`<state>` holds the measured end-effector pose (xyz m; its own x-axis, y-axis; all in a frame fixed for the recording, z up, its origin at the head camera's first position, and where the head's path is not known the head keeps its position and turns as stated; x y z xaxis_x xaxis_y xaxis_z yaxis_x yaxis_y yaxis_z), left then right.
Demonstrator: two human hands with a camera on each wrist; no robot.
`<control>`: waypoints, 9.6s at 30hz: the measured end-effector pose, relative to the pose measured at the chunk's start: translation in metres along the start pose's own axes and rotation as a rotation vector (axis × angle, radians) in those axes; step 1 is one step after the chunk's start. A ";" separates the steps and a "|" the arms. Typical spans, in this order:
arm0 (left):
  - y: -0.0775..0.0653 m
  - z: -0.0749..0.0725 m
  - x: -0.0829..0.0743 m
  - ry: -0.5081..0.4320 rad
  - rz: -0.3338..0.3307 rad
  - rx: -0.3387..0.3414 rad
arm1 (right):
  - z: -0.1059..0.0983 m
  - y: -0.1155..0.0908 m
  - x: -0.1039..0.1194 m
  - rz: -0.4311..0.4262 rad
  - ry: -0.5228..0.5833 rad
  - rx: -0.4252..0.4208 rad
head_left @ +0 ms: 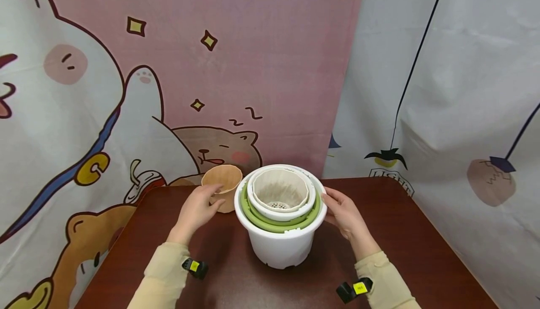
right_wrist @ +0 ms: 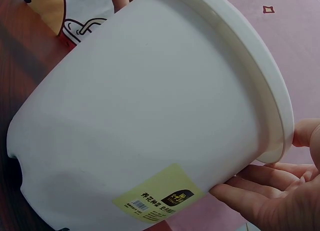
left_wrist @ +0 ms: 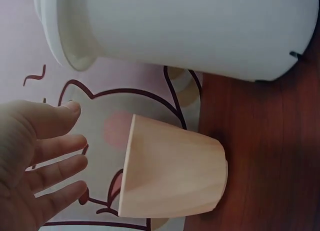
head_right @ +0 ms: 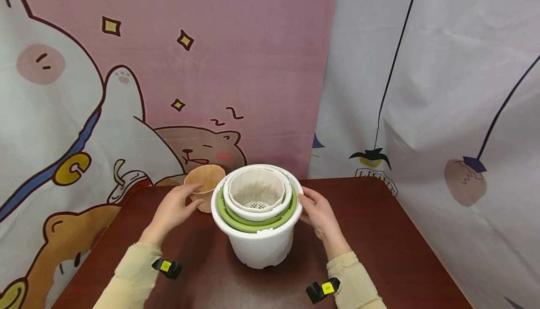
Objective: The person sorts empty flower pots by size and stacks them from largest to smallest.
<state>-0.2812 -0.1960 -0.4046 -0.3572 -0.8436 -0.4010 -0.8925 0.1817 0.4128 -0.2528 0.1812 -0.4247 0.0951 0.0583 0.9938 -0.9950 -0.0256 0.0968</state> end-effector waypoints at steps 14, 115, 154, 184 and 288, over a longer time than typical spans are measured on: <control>0.017 0.013 0.014 0.104 0.031 -0.049 | 0.000 0.000 0.001 0.004 0.008 0.005; 0.001 0.040 0.039 0.261 -0.094 -0.014 | 0.001 0.000 -0.001 0.005 0.006 -0.007; -0.003 -0.019 0.023 0.130 0.054 -0.366 | 0.000 -0.001 0.000 0.004 0.010 -0.001; 0.004 -0.070 -0.044 0.079 0.322 -0.508 | 0.001 -0.001 0.001 0.004 -0.002 0.003; 0.016 -0.045 -0.164 0.248 0.657 -0.085 | 0.001 -0.002 0.001 0.020 -0.014 0.005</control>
<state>-0.2251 -0.0775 -0.2958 -0.7324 -0.6649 0.1466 -0.4858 0.6611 0.5718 -0.2509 0.1803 -0.4236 0.0755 0.0436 0.9962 -0.9965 -0.0320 0.0769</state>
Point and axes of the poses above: each hand's wrist, its own y-axis towards the middle knuckle, its own z-axis out of the palm, x = y × z, the point moved 2 cm from there along y, towards the middle knuckle, and after that the axes turned 8 degrees about -z, right-handed, at the moved point
